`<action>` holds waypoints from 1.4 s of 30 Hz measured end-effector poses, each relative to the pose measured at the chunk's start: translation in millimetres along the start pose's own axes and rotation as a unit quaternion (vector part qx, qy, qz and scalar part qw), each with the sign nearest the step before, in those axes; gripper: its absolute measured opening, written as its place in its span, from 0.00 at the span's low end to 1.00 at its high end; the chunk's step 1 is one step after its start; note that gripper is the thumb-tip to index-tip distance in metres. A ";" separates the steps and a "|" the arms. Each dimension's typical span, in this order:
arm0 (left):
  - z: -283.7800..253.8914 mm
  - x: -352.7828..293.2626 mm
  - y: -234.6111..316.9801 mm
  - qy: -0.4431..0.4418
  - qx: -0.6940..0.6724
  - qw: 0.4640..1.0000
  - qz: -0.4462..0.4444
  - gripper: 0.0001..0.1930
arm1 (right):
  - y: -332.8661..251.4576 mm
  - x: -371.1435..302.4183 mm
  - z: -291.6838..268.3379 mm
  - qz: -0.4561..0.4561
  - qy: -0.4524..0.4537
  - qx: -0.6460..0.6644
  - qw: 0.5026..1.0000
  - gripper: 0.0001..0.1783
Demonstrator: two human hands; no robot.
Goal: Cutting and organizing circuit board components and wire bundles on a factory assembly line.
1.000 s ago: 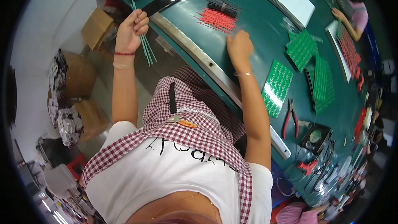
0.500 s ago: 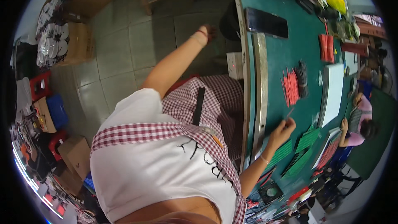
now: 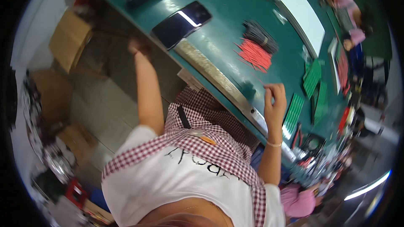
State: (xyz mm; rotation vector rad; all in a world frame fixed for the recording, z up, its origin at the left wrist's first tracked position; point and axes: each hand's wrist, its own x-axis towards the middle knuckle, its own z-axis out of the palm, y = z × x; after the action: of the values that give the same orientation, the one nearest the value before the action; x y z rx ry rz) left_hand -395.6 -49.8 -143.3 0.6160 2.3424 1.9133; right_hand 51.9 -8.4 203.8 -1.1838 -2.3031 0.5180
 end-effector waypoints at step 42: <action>117.1 -155.4 378.9 -0.394 0.298 0.702 0.513 0.27 | 101.9 74.1 49.6 -0.198 0.123 -0.100 0.967 0.20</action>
State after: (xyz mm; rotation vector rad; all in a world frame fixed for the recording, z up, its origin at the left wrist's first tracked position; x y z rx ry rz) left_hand -117.2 64.4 158.1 2.5537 1.9719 0.4707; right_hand 51.1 103.8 128.0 -0.7841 -2.3229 -0.0091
